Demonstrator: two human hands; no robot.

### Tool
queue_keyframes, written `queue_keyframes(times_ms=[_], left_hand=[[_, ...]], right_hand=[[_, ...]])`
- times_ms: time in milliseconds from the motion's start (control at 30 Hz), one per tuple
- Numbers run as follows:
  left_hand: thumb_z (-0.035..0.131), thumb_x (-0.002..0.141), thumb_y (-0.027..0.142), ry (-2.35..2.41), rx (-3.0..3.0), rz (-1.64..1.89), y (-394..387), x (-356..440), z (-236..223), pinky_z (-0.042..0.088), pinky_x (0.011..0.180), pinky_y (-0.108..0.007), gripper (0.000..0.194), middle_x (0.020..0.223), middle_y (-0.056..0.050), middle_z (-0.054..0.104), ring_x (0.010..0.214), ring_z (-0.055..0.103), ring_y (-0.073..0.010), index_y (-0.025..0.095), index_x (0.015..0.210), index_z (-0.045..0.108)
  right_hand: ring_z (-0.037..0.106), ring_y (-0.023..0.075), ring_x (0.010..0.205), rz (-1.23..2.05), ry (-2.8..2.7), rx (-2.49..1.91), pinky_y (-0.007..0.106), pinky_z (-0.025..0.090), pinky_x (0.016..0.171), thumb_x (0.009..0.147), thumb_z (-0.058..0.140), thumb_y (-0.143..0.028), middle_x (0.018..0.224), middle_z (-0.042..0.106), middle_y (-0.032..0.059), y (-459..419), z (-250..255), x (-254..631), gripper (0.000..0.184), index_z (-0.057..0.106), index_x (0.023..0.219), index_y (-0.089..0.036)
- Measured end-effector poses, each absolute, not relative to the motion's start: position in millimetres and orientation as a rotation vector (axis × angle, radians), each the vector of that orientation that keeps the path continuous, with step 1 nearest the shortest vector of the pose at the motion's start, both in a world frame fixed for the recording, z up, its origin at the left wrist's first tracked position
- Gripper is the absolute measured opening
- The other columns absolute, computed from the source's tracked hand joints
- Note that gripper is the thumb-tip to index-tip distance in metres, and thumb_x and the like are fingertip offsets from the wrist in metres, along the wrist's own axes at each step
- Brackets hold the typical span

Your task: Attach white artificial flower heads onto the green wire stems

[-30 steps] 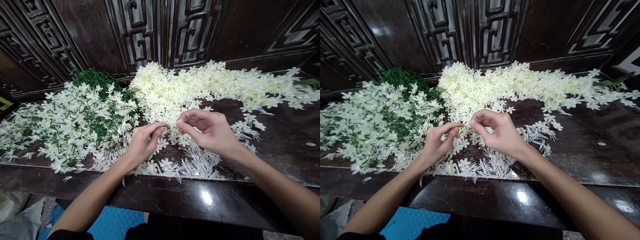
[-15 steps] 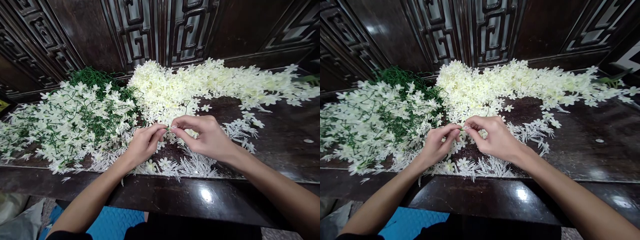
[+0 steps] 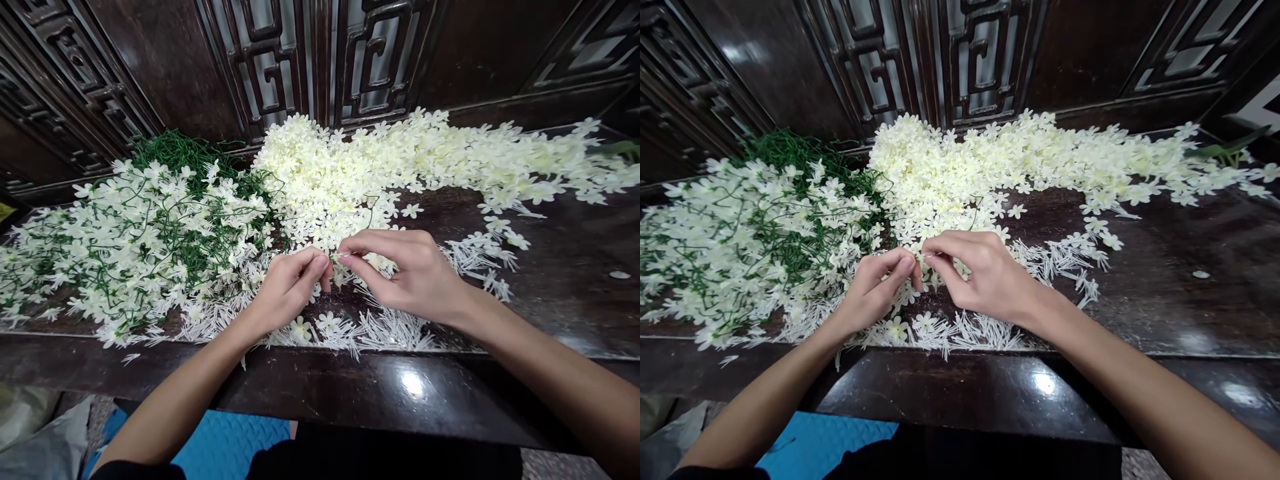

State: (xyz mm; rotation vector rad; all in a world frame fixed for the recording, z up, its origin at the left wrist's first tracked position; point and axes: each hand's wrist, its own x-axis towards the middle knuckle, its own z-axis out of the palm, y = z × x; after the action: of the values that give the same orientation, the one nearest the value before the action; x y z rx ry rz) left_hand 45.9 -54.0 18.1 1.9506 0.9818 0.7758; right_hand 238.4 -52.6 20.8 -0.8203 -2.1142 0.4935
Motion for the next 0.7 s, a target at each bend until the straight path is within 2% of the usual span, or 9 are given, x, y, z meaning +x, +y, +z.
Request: queue_keyframes(times_ms=[133, 267, 500, 700], left_hand=[[0.041, 0.097, 0.031, 0.967, 1.959, 0.769, -53.3, 45.2, 18.3, 0.039, 0.055, -0.023, 0.033, 0.065, 0.0, 0.062, 0.056, 0.052, -0.0104, 0.018, 0.073, 0.059], [0.043, 0.097, 0.025, 0.926, 1.996, 0.783, -51.9, 44.7, 17.0, 0.04, 0.055, -0.021, 0.029, 0.065, 0.001, 0.061, 0.056, 0.051, -0.0084, 0.017, 0.074, 0.059], [0.045, 0.096, 0.022, 0.859, 1.999, 0.8, -50.3, 43.4, 14.5, 0.04, 0.054, -0.019, 0.025, 0.065, 0.002, 0.061, 0.055, 0.051, -0.0067, 0.017, 0.077, 0.06], [0.046, 0.095, 0.021, 0.858, 1.998, 0.804, -50.9, 43.0, 13.2, 0.039, 0.05, -0.018, 0.024, 0.064, 0.002, 0.061, 0.053, 0.051, -0.006, 0.017, 0.077, 0.061]], right_hand=[[0.063, 0.0165, 0.069, 0.401, -2.165, -0.748, 0.031, 0.055, 0.058, 0.088, 0.048, -0.011, 0.08, 0.069, 0.0041, -53.2, 17.9, 238.3, 0.021, 0.066, 0.097, -0.019], [0.063, 0.0159, 0.07, 0.359, -2.193, -0.693, 0.029, 0.055, 0.059, 0.087, 0.049, -0.006, 0.08, 0.067, 0.0065, -53.2, 15.3, 238.1, 0.018, 0.062, 0.096, -0.014], [0.061, 0.0133, 0.066, 0.457, -2.162, -0.733, 0.026, 0.052, 0.056, 0.086, 0.053, -0.006, 0.077, 0.066, 0.0031, -52.6, 16.7, 238.3, 0.014, 0.059, 0.094, -0.016], [0.06, 0.0117, 0.064, 0.498, -2.129, -0.712, 0.024, 0.05, 0.053, 0.085, 0.053, -0.003, 0.076, 0.066, 0.0014, -54.6, 19.6, 235.2, 0.018, 0.059, 0.09, -0.019]])
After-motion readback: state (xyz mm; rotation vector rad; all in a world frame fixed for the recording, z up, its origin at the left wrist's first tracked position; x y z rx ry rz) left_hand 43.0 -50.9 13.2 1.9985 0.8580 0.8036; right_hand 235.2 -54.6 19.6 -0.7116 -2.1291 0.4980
